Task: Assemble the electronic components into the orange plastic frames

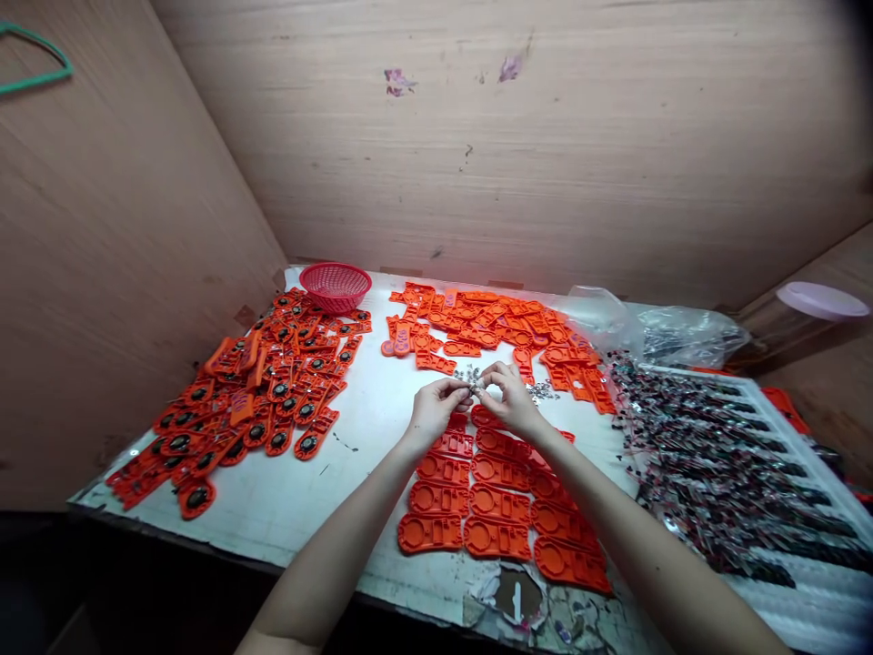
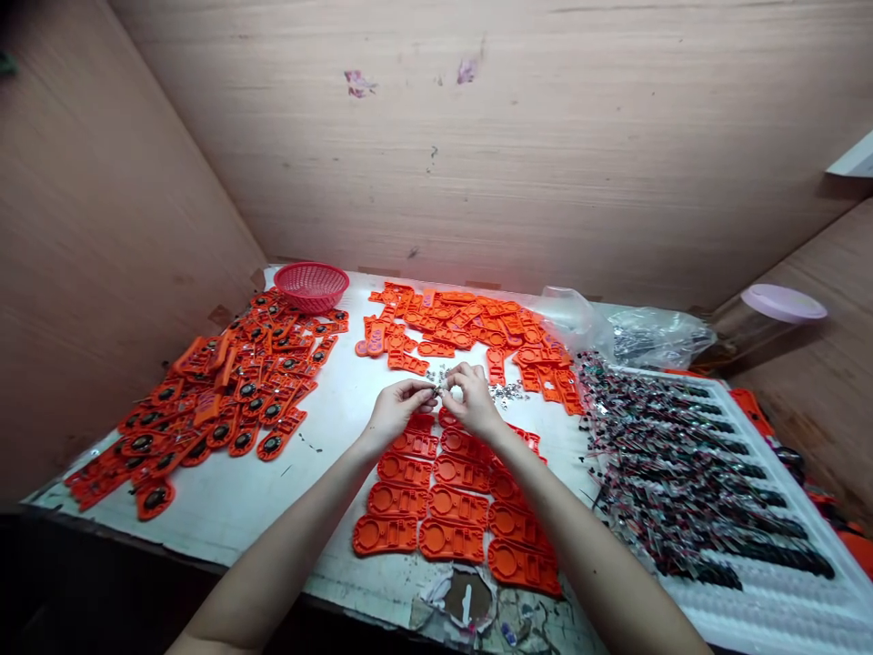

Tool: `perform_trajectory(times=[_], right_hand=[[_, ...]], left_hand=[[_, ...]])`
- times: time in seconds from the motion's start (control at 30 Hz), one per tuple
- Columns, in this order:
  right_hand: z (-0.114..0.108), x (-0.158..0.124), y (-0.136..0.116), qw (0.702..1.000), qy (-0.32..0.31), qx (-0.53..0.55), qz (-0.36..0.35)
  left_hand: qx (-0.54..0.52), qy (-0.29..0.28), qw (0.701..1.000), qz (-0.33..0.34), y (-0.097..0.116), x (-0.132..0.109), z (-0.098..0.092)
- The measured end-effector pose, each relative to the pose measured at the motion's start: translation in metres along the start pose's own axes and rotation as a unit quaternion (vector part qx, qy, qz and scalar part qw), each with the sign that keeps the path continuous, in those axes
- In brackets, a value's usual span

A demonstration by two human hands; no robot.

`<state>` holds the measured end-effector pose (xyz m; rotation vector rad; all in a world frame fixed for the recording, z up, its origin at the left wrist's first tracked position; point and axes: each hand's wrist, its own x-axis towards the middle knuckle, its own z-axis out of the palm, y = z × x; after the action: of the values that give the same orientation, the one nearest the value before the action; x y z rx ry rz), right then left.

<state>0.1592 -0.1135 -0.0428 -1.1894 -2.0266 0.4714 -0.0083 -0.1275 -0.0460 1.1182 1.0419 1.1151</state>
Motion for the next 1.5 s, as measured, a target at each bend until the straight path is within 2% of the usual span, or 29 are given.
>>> perform_trajectory(times=[0.27,0.43,0.53,0.67,0.87,1.0,1.23,1.33,1.4,1.5], right_hand=[[0.010,-0.001,-0.010,0.992,0.040,-0.113,-0.041],[0.005,0.000,-0.012,0.999,0.025,0.006,0.021],[0.001,0.000,-0.014,0.999,0.030,0.042,0.020],[-0.005,-0.002,-0.023,0.999,0.041,-0.005,-0.015],[-0.010,-0.011,-0.033,0.991,0.093,-0.080,-0.052],[-0.010,-0.019,-0.036,0.984,0.097,-0.135,-0.068],[-0.015,-0.025,-0.038,0.976,0.124,-0.164,-0.069],[-0.015,-0.028,-0.037,0.963,0.136,-0.205,-0.107],[-0.015,-0.029,-0.037,0.945,0.150,-0.246,-0.152],[-0.015,-0.027,-0.038,0.931,0.185,-0.256,-0.183]], left_hand=[[-0.078,-0.003,0.996,-0.038,0.000,0.001,-0.005],[-0.130,-0.045,0.987,-0.088,0.012,-0.004,-0.011],[-0.139,-0.061,0.983,-0.102,0.019,-0.006,-0.013],[-0.124,-0.062,0.987,-0.086,0.026,-0.009,-0.010],[-0.110,-0.067,0.988,-0.080,0.028,-0.011,-0.008],[-0.105,-0.067,0.989,-0.076,0.030,-0.013,-0.007],[-0.042,-0.024,0.998,0.030,0.035,-0.024,0.002],[0.011,0.013,0.998,0.068,0.038,-0.028,0.008],[0.010,0.022,0.998,0.050,0.041,-0.030,0.010],[-0.059,0.011,0.998,-0.023,0.041,-0.030,0.009]])
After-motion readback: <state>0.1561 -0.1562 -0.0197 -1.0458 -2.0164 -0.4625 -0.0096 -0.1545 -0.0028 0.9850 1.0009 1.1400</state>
